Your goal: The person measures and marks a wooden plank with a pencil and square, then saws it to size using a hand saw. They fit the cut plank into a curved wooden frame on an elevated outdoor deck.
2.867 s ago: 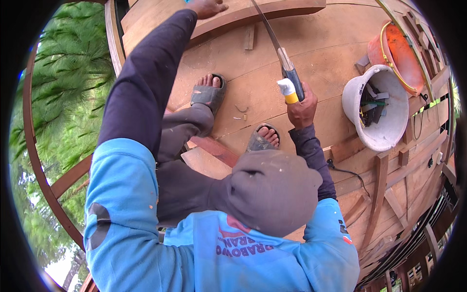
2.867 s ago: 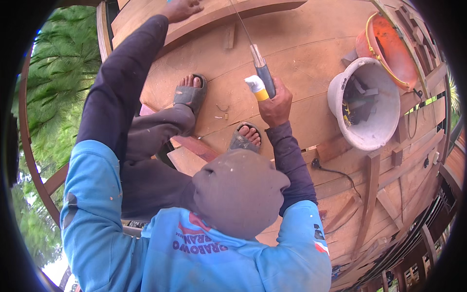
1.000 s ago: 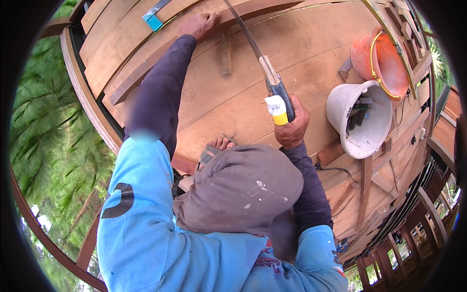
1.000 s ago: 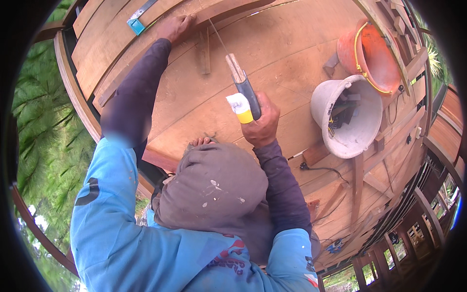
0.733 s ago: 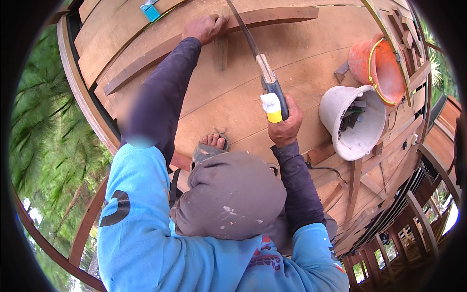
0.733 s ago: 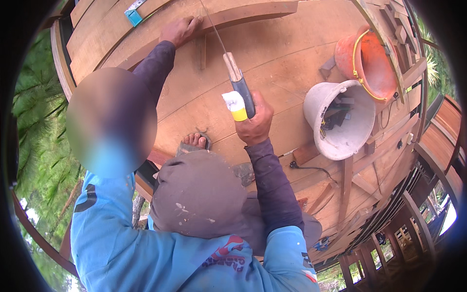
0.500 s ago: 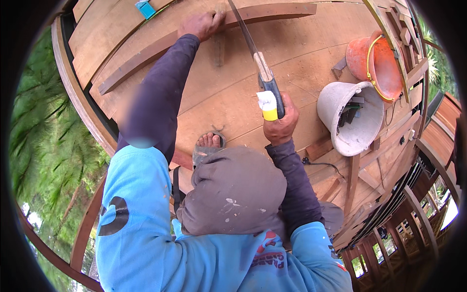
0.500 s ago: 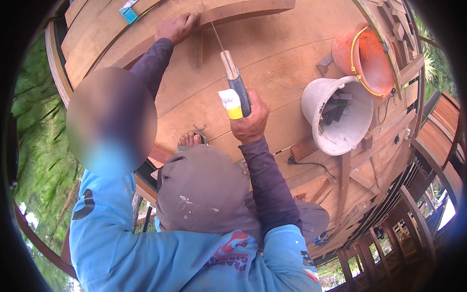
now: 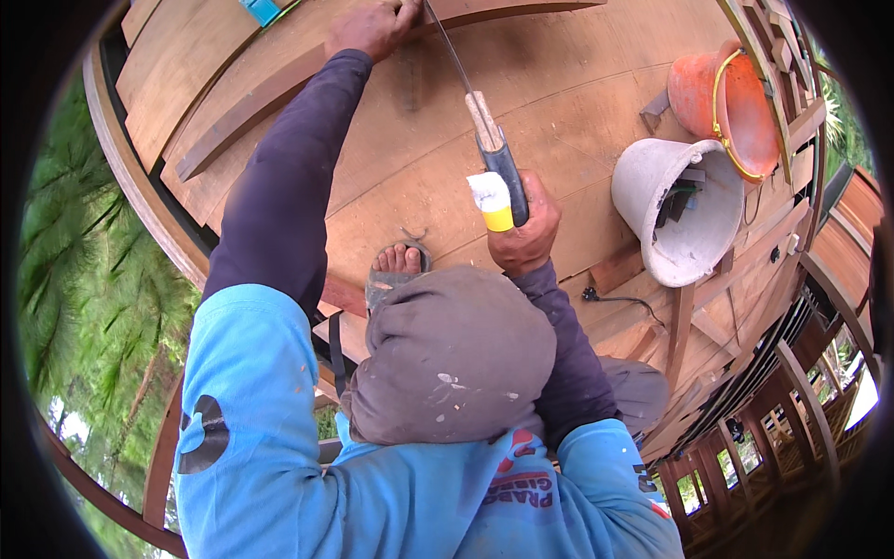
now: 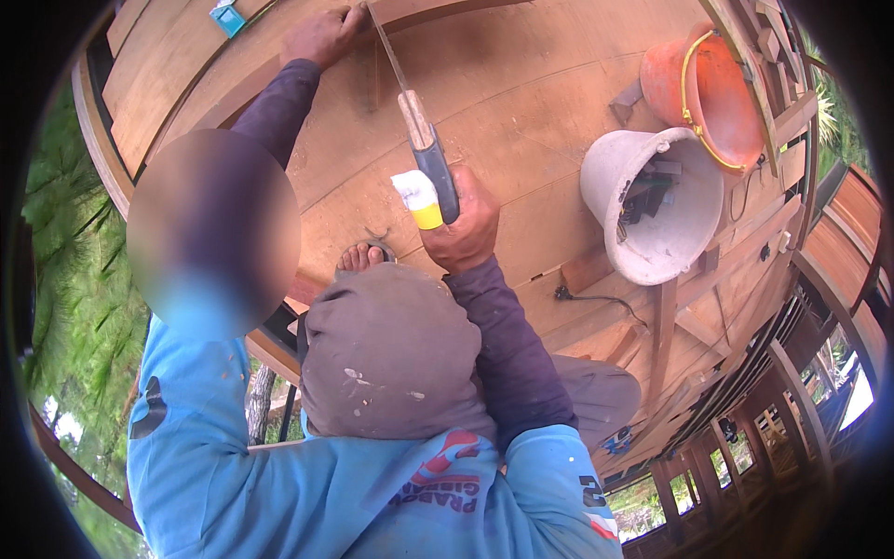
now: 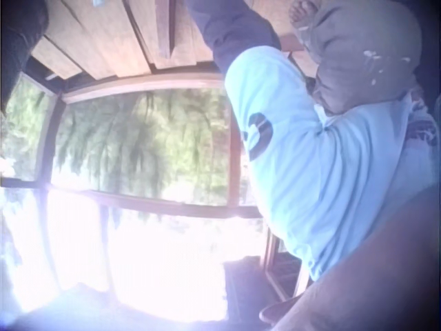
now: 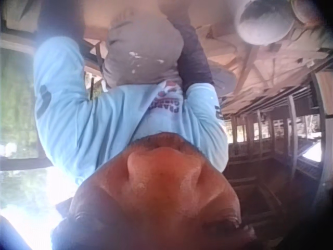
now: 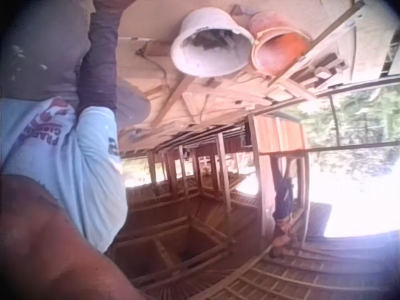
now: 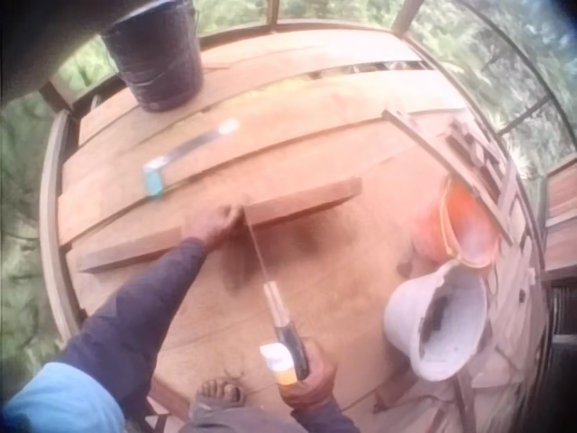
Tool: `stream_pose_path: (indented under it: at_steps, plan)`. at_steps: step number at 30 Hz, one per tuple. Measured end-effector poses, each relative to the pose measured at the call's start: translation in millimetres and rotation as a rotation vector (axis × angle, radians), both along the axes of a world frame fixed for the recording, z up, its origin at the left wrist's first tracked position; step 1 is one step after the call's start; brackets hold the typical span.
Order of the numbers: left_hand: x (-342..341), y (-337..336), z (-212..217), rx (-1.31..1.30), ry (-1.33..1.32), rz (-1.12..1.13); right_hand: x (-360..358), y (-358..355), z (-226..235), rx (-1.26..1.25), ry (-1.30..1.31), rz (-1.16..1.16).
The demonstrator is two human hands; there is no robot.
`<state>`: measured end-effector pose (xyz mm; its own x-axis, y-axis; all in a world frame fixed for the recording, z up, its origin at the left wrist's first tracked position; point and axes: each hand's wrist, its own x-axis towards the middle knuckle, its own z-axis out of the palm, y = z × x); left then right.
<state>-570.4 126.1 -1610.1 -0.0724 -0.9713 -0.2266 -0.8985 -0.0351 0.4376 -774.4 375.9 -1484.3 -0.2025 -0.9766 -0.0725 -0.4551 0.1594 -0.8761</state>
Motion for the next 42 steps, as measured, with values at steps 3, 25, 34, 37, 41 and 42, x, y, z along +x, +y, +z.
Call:
stream_pose_path:
  at_steps: [3,25,34,37,41,42]
  plan:
    - [1,-1,-5,-0.04,-0.013,-0.011,2,4,4,0.033,0.02,0.007]
    - [-6,5,25,-0.01,-0.028,0.031,-1,8,19,0.098,0.064,0.055]
    - [-10,6,35,-0.014,0.007,-0.001,0,-6,23,0.123,-0.029,0.0]
    - [-6,6,25,-0.021,-0.021,0.007,0,-2,33,0.172,0.006,0.016]
    - [-1,4,25,-0.035,0.005,-0.052,-13,23,45,0.174,0.097,0.041]
    - [0,5,28,-0.032,0.019,-0.066,-16,27,47,0.185,0.078,0.043]
